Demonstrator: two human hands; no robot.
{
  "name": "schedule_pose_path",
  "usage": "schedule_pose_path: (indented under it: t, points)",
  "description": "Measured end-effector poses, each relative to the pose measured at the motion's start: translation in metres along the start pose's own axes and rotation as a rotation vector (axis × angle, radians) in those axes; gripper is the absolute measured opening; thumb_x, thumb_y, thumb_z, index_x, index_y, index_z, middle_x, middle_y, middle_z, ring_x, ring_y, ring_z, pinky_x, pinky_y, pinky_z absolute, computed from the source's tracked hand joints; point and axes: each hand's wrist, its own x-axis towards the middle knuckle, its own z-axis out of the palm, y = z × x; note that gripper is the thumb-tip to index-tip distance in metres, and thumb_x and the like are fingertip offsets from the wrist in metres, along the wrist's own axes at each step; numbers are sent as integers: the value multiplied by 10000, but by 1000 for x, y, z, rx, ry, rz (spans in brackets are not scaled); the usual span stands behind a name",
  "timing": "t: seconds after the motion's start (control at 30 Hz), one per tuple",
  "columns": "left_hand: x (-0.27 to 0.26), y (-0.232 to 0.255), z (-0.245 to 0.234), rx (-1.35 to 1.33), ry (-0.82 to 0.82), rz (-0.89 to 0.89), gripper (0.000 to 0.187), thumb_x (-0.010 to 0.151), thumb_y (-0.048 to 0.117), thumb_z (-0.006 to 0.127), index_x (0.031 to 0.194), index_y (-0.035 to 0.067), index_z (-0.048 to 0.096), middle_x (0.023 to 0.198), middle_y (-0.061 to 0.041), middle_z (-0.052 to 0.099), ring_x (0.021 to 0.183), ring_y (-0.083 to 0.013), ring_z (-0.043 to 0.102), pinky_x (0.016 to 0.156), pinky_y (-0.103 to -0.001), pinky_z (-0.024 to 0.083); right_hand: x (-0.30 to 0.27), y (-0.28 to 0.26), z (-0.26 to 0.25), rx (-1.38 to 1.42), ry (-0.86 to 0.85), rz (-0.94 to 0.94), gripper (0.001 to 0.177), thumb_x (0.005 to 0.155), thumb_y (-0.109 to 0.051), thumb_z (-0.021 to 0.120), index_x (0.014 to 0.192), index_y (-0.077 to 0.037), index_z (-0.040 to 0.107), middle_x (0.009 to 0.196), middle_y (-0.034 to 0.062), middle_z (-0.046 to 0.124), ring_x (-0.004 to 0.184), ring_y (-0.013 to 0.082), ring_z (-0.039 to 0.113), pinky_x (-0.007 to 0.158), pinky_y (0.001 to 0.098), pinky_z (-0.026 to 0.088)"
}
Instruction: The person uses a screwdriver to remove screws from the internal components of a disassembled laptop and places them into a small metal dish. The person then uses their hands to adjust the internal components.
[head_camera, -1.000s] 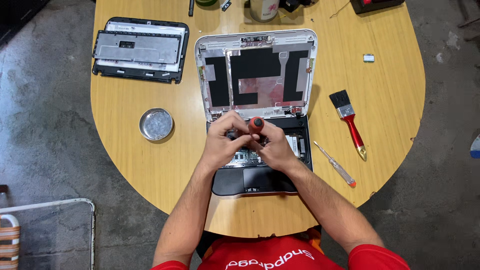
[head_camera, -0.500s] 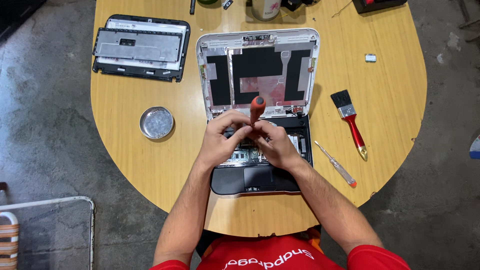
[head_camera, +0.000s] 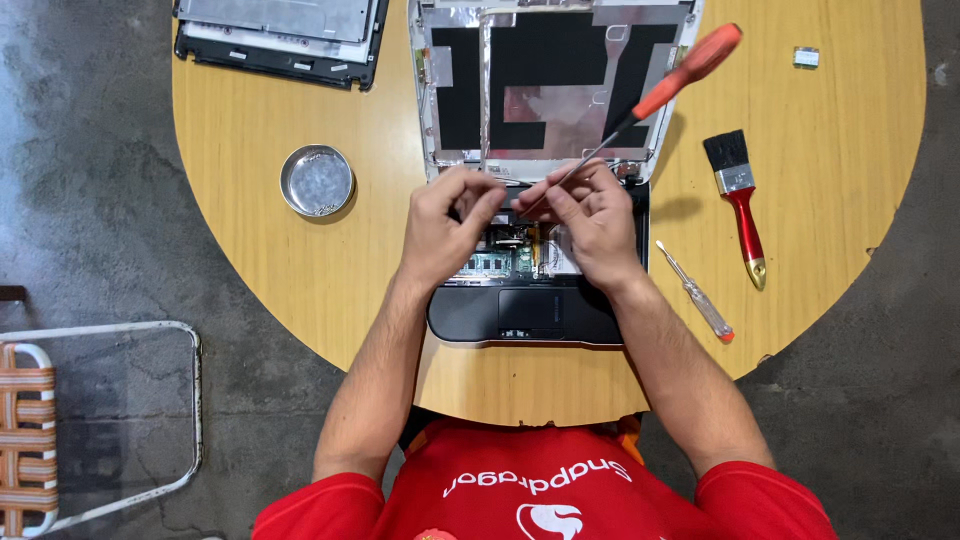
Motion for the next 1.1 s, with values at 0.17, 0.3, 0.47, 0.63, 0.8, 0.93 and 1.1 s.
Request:
schedule_pose_path:
  t: [0.17, 0.3, 0.47, 0.63, 0.8, 0.93, 1.1]
  points:
    - [-25, -5, 2, 14, -24, -14, 139, 929, 202, 790, 1049, 135, 770, 735, -31, 619, 607, -141, 556, 646, -308, 498, 2, 12, -5, 296, 130, 109, 197, 1042, -114, 614, 1137, -30, 464, 980, 246, 743, 915, 321, 784, 799, 405, 690]
    - [-29, 4, 9, 38, -61, 22, 316, 842, 168, 845, 1134, 125, 733, 873, -56, 685, 631, -184, 614, 668, -345, 532, 2, 8, -3, 380, 193, 134, 202, 1022, -118, 649, 1091, -60, 468, 941, 241, 750, 874, 313, 792, 750, 386, 699]
    - [-32, -6, 15, 44, 4, 29, 261, 852, 159, 856, 1087, 144, 746, 852, -7, 696, 623, -135, 615, 645, -297, 530, 2, 10, -3, 359, 183, 115, 202, 1007, -126, 668, 1066, -75, 482, 953, 266, 747, 878, 335, 790, 742, 400, 704]
    - [-31, -6, 14, 10, 73, 37, 169, 895, 142, 822, 1049, 136, 751, 829, -10, 693, 621, -133, 626, 616, -276, 538, 2, 10, -1, 361, 188, 115, 204, 1004, -126, 675, 1053, -78, 484, 957, 267, 749, 876, 335, 790, 742, 399, 705]
    - [-30, -5, 13, -44, 83, 18, 78, 949, 119, 756, 1025, 123, 770, 813, -33, 690, 629, -132, 632, 609, -273, 529, 2, 12, -1, 370, 205, 110, 213, 999, -116, 682, 1054, -73, 481, 946, 277, 746, 862, 347, 789, 732, 410, 708]
    - [-30, -6, 13, -47, 79, 15, 71, 953, 125, 754, 1022, 124, 774, 807, -31, 686, 627, -128, 628, 613, -274, 525, 2, 14, -1, 362, 200, 93, 214, 998, -110, 684, 1051, -64, 482, 944, 287, 742, 857, 356, 788, 725, 419, 709]
    - [-30, -4, 15, -41, 81, 31, 58, 937, 110, 773, 994, 117, 763, 793, -46, 679, 626, -150, 630, 611, -291, 524, 1, 13, 1, 339, 204, 91, 218, 989, -112, 699, 1048, -60, 495, 931, 293, 739, 848, 353, 788, 722, 430, 708]
